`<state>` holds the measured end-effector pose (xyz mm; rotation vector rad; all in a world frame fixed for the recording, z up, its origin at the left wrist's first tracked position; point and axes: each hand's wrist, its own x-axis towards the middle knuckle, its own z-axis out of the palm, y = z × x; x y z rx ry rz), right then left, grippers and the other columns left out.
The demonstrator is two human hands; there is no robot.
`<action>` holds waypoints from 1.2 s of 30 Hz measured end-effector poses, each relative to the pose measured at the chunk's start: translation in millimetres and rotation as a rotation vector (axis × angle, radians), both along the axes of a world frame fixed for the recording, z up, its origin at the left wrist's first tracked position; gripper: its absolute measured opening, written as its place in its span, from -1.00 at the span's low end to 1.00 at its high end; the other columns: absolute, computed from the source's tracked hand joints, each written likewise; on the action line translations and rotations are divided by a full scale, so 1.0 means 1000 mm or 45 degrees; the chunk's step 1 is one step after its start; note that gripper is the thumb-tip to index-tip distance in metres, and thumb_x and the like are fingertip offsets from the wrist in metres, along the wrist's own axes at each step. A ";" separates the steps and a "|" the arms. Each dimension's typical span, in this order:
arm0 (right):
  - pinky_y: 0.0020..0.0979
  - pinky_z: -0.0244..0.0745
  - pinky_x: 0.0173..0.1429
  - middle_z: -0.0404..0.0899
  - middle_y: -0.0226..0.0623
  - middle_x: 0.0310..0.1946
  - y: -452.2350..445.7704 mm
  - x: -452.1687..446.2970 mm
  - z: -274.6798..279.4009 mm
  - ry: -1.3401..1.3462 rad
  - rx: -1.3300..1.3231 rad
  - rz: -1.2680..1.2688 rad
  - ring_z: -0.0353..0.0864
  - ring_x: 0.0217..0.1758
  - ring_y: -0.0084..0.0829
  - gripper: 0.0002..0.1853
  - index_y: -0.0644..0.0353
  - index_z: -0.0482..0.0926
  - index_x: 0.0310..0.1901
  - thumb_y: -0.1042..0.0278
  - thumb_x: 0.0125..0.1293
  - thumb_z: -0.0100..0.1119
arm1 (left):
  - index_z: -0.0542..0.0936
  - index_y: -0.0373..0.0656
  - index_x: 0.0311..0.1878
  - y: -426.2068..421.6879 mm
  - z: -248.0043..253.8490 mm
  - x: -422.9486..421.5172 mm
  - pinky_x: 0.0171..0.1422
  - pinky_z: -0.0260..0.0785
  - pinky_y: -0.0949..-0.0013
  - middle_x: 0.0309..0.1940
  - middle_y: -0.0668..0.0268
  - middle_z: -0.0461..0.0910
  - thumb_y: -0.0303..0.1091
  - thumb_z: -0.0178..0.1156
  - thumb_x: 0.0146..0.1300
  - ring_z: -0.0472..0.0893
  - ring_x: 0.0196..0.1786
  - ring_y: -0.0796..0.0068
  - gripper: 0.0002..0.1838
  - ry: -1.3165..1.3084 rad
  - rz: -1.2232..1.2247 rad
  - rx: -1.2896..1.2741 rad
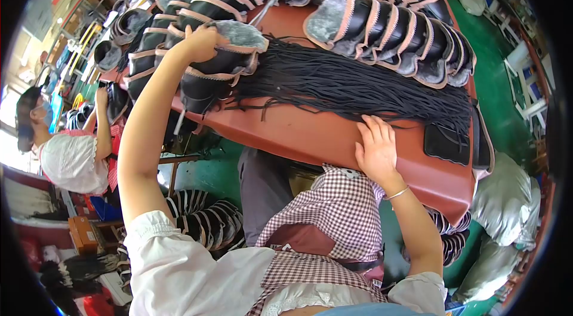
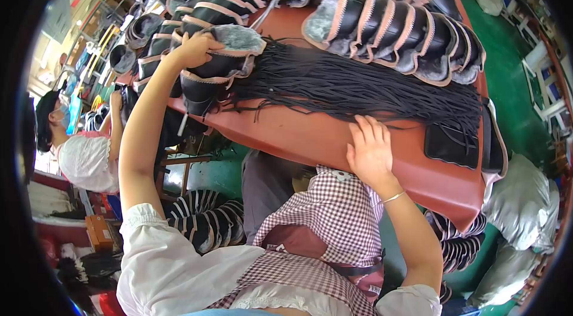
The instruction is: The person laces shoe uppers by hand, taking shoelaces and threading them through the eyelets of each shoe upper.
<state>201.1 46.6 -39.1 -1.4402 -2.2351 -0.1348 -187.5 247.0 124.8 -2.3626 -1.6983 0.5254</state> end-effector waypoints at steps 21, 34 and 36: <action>-0.03 0.17 0.41 0.20 -0.02 0.33 -0.004 0.013 -0.002 0.570 0.280 -0.054 0.13 0.42 0.07 -0.47 0.27 0.44 0.11 0.42 0.05 0.30 | 0.54 -0.26 -0.20 -0.090 0.019 0.147 -0.20 0.41 0.42 -0.35 0.37 0.56 -0.36 0.00 0.44 0.50 -0.34 0.55 -0.80 -2.452 -0.143 0.066; -0.57 0.42 -0.25 0.56 -0.44 -0.42 -0.120 0.011 -0.006 2.103 -0.963 -0.480 0.45 -0.39 -0.68 -0.78 0.29 0.56 -0.28 0.33 0.45 0.04 | 0.57 -0.26 -0.02 -0.232 -0.071 0.179 0.22 0.34 0.23 -0.08 0.10 0.56 -0.27 0.07 0.34 0.53 0.07 0.20 -0.71 -1.759 -0.898 0.434; -0.55 0.42 -0.25 0.56 -0.43 -0.42 -0.121 0.013 -0.019 2.008 -0.929 -0.496 0.45 -0.39 -0.66 -0.77 0.31 0.57 -0.28 0.33 0.45 0.03 | 0.56 -0.21 -0.15 -0.245 -0.059 0.202 0.01 0.40 0.11 -0.25 0.10 0.57 -0.10 0.28 0.13 0.57 -0.14 0.05 -0.62 -1.570 -1.091 0.163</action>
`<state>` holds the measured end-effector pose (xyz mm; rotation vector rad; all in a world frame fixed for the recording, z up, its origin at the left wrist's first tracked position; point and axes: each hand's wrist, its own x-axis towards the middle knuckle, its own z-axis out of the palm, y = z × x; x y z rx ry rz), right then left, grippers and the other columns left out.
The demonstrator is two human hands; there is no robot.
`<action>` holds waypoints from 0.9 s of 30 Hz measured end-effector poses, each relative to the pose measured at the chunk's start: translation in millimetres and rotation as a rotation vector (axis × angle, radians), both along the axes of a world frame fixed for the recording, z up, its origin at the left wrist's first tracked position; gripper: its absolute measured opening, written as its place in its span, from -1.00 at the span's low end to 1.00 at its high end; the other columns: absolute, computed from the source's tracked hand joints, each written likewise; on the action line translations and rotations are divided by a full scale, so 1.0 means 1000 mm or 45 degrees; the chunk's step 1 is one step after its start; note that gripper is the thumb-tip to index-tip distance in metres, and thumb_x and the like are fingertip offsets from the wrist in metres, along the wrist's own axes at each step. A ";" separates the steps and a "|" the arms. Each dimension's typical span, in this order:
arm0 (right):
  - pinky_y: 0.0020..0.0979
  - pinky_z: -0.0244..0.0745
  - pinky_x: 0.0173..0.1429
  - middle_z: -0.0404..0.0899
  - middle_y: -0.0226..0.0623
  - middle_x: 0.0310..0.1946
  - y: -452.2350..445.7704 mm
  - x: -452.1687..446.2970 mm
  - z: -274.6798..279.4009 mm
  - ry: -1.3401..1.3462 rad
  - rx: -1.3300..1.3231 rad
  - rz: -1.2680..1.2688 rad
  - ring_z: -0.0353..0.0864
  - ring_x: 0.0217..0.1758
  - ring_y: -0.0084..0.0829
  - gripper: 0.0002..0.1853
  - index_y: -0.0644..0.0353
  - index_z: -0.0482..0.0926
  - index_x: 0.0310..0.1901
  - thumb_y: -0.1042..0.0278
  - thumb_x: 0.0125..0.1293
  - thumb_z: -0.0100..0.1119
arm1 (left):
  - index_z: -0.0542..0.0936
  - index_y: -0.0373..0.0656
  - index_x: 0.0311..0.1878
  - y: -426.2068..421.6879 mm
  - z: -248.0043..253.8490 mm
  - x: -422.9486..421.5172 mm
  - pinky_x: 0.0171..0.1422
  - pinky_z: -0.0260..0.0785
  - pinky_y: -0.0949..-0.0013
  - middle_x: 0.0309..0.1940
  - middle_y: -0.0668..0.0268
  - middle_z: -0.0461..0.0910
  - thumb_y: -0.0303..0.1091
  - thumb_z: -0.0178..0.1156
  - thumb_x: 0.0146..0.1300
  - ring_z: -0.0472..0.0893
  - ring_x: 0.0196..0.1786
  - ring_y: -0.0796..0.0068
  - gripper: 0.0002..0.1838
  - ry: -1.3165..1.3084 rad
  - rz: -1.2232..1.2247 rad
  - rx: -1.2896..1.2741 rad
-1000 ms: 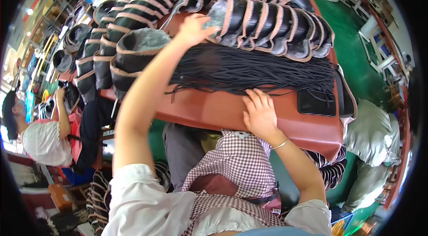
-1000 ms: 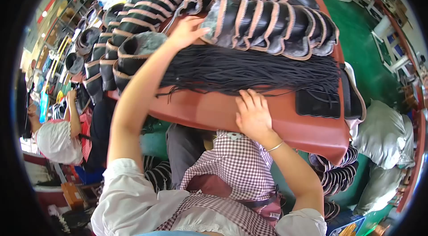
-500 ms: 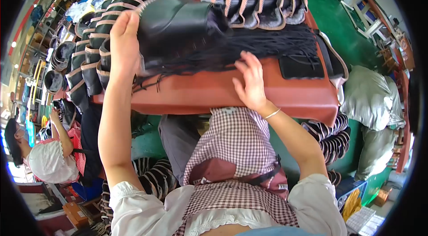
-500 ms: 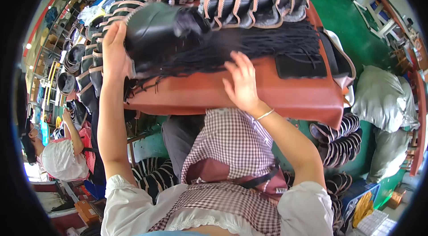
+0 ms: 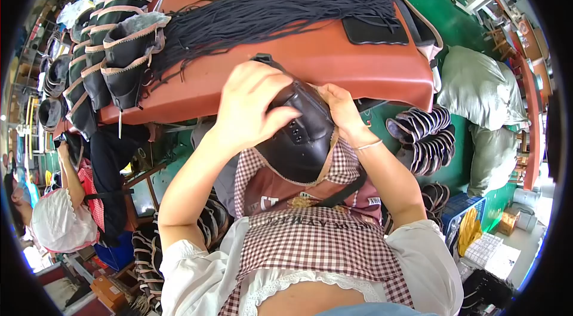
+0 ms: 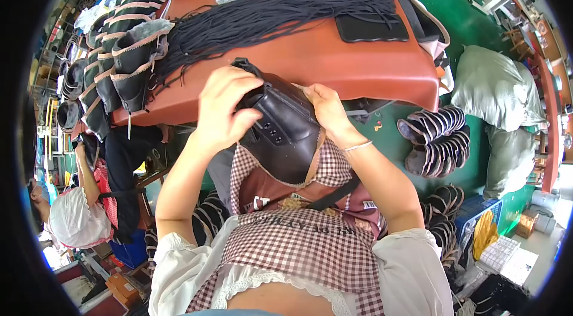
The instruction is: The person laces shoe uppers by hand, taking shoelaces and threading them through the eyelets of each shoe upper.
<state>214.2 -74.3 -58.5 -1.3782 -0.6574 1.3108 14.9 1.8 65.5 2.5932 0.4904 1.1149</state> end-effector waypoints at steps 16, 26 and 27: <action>-0.37 0.53 -0.08 0.63 -0.12 -0.08 0.030 0.012 -0.011 -0.134 -0.307 0.502 0.61 -0.07 -0.36 -0.68 0.40 0.57 0.05 0.51 0.34 -0.08 | 0.70 -0.11 -0.38 0.059 -0.073 0.055 -0.08 0.46 0.05 -0.38 0.11 0.67 0.27 0.11 0.21 0.65 -0.18 0.05 -0.44 0.962 0.583 -0.553; -0.29 0.56 -0.15 0.67 -0.03 -0.13 0.044 0.033 -0.108 -0.502 0.129 0.547 0.67 -0.22 -0.30 -0.69 0.33 0.59 0.04 0.53 0.27 0.04 | 0.66 -0.06 -0.29 0.110 -0.092 0.016 -0.07 0.34 0.18 -0.38 0.31 0.53 -0.43 0.35 0.00 0.51 -0.18 0.24 -0.84 0.234 0.785 0.159; -0.28 0.56 -0.15 0.67 -0.01 -0.13 0.045 0.034 -0.110 -0.551 0.154 0.553 0.68 -0.23 -0.28 -0.68 0.32 0.59 0.04 0.53 0.27 0.05 | 0.65 -0.06 -0.31 0.119 -0.100 0.011 -0.04 0.31 0.17 -0.38 0.33 0.53 -0.44 0.34 0.01 0.50 -0.17 0.25 -0.86 0.289 0.836 0.185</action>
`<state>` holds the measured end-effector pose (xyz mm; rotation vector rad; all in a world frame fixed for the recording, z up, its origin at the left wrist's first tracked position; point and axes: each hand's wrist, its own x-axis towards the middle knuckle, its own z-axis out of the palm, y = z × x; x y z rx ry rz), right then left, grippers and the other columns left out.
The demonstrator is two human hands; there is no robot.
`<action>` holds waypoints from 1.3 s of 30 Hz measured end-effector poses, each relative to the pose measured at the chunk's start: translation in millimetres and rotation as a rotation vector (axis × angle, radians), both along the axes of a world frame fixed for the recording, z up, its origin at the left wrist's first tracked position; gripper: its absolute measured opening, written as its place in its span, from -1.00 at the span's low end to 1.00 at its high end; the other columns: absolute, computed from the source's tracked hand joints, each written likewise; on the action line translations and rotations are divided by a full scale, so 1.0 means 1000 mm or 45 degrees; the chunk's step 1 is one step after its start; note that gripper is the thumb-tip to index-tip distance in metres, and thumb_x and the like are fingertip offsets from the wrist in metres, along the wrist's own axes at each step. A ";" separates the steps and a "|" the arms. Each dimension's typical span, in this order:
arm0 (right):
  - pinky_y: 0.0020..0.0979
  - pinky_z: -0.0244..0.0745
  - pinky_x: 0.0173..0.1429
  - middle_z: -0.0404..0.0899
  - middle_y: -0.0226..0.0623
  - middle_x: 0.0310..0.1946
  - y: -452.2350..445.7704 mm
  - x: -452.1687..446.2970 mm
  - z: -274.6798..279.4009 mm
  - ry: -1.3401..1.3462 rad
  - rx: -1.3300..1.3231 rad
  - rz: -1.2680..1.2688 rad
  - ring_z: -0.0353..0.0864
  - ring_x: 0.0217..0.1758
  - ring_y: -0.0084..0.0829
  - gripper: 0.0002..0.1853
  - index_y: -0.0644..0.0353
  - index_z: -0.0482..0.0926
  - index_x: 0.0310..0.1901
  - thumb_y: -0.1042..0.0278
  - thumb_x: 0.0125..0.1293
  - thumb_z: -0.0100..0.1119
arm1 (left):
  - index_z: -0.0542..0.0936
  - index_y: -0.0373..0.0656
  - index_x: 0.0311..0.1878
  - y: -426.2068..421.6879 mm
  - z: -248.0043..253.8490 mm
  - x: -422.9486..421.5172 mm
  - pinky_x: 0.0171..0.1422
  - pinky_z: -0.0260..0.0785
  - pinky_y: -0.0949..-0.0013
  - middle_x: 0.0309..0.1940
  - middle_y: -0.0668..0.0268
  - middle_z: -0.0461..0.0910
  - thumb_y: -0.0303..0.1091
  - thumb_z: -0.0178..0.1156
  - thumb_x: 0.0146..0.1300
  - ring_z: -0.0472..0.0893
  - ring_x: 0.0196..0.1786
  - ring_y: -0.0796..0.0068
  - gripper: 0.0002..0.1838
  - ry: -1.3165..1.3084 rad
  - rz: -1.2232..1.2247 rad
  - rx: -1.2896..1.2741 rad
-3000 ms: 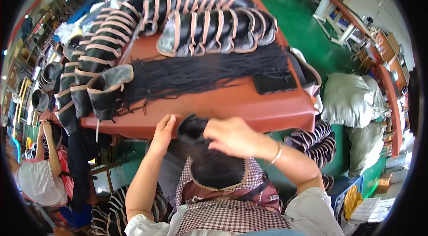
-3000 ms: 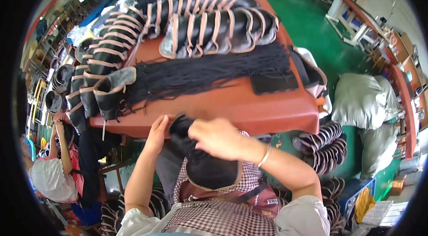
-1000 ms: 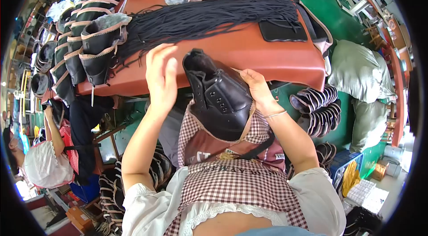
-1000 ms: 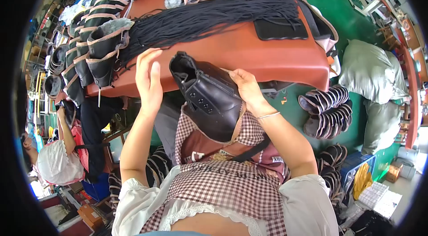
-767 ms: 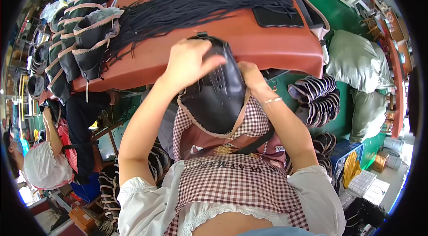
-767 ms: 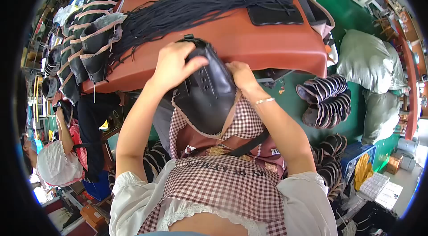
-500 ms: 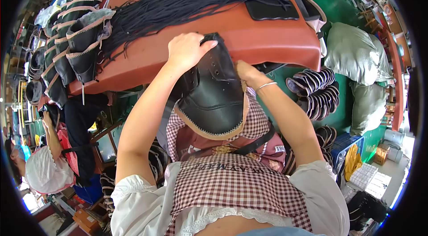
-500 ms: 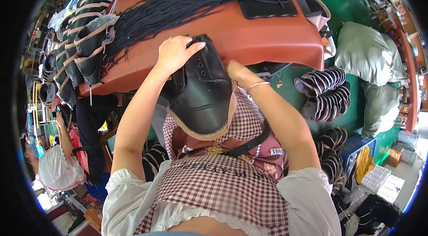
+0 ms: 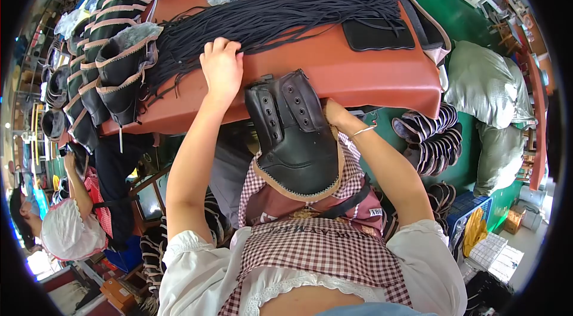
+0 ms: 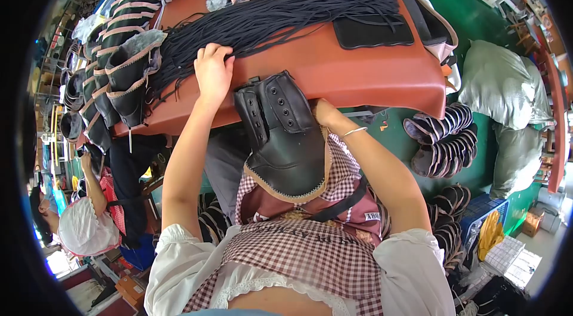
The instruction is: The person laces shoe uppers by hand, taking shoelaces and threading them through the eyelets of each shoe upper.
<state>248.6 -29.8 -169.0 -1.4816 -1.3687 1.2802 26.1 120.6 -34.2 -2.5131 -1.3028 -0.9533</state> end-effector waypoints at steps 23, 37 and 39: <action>-0.51 0.39 -0.21 0.56 -0.38 -0.42 -0.072 0.080 0.196 -0.573 0.485 -0.346 0.51 -0.35 -0.49 -0.94 0.37 0.60 -0.27 0.61 0.24 0.15 | 0.52 -0.31 -0.30 -0.146 0.069 -0.185 -0.31 0.34 0.47 -0.49 0.24 0.49 -0.64 0.13 0.22 0.45 -0.45 0.53 -0.96 -0.180 0.295 -0.638; -0.28 0.55 0.11 0.65 -0.17 -0.09 -0.062 -0.018 0.186 0.179 0.674 -0.080 0.65 -0.01 -0.28 -0.72 0.29 0.57 -0.06 0.52 0.16 0.29 | 0.53 -0.24 -0.34 -0.192 0.072 -0.094 -0.31 0.40 0.23 -0.46 0.16 0.54 -0.65 0.25 0.00 0.56 -0.39 0.08 -0.84 -0.115 -0.273 -1.130; -0.25 0.50 0.10 0.61 -0.20 -0.12 -0.055 -0.071 0.187 0.080 0.890 0.188 0.62 -0.03 -0.20 -0.67 0.23 0.59 -0.07 0.37 0.11 0.33 | 0.53 -0.22 -0.33 -0.192 0.092 -0.067 -0.31 0.40 0.23 -0.44 0.19 0.54 -0.64 0.29 -0.04 0.56 -0.40 0.12 -0.81 -0.119 -0.536 -1.012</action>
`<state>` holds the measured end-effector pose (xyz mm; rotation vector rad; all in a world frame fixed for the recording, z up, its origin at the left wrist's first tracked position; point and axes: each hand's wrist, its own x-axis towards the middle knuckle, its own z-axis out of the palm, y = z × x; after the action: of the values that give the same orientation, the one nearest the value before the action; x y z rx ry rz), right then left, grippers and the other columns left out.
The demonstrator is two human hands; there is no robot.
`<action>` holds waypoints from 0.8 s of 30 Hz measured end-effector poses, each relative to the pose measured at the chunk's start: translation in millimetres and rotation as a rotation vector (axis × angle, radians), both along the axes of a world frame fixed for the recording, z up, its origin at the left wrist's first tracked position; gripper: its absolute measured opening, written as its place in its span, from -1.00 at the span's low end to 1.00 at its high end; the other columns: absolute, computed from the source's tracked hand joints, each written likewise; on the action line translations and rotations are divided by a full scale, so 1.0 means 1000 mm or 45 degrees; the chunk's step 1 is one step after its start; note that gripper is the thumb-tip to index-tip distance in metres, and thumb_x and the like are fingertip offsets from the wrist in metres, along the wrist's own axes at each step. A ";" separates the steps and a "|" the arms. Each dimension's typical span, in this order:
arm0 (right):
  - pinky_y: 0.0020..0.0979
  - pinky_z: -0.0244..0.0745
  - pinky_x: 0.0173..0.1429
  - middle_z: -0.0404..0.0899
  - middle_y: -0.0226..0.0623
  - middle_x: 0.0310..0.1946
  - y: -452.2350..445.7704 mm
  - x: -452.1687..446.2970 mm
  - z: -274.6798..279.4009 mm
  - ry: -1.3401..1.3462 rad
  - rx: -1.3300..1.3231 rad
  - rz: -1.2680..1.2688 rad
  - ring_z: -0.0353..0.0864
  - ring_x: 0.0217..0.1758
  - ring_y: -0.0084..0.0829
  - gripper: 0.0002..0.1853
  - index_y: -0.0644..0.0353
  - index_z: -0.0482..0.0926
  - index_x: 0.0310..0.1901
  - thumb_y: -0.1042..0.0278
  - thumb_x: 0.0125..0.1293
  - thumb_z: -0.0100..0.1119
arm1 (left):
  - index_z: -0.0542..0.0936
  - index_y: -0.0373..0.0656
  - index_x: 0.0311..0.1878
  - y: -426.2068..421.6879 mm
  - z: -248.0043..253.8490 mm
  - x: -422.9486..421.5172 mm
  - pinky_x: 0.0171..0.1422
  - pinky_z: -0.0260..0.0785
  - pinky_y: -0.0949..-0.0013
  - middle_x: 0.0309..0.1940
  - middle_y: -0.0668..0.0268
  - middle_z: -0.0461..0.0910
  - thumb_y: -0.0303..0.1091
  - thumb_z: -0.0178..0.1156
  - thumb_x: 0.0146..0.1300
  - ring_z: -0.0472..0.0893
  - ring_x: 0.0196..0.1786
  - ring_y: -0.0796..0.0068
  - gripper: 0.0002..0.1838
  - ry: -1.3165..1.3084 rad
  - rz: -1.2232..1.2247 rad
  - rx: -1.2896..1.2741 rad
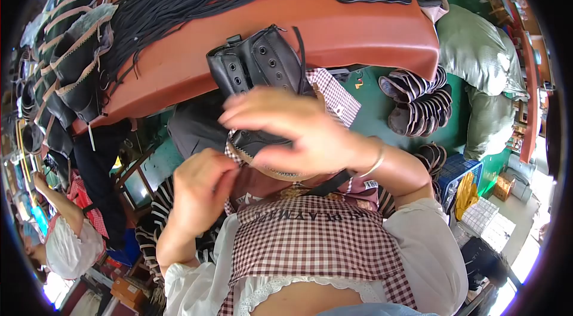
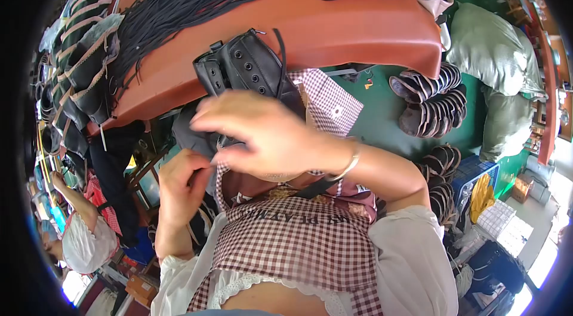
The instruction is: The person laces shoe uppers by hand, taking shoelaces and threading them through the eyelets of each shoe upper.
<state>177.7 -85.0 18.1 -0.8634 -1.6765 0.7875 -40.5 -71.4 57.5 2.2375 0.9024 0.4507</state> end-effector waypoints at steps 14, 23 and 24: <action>-0.40 0.40 -0.34 0.52 -0.26 -0.49 -0.036 0.151 0.021 -0.660 -0.537 -0.360 0.50 -0.46 -0.33 -0.91 0.31 0.58 -0.32 0.52 0.15 0.27 | 0.46 -0.31 -0.33 0.028 -0.038 -0.099 -0.36 0.23 0.51 -0.54 0.32 0.42 -0.67 0.14 0.18 0.35 -0.45 0.63 -0.92 0.306 0.685 -0.044; -0.54 0.47 -0.21 0.59 -0.40 -0.42 -0.031 0.178 -0.018 0.313 -0.535 -0.642 0.53 -0.37 -0.62 -0.96 0.25 0.58 -0.28 0.50 0.33 0.18 | 0.49 -0.31 -0.31 0.009 -0.062 -0.090 -0.33 0.34 0.44 -0.53 0.21 0.54 -0.63 0.17 0.16 0.49 -0.47 0.50 -0.94 0.377 0.575 -0.217; -0.51 0.51 -0.20 0.59 -0.32 -0.38 -0.024 0.165 -0.023 0.617 -0.372 -0.708 0.56 -0.37 -0.57 -0.95 0.21 0.58 -0.29 0.49 0.35 0.17 | 0.50 -0.33 -0.31 0.006 -0.062 -0.084 -0.30 0.38 0.42 -0.51 0.17 0.57 -0.63 0.18 0.15 0.54 -0.46 0.46 -0.94 0.429 0.512 -0.268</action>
<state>342.6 -108.6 -5.0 -1.1622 -0.8471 0.7762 -124.1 -65.0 -4.3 1.9684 1.5150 0.1427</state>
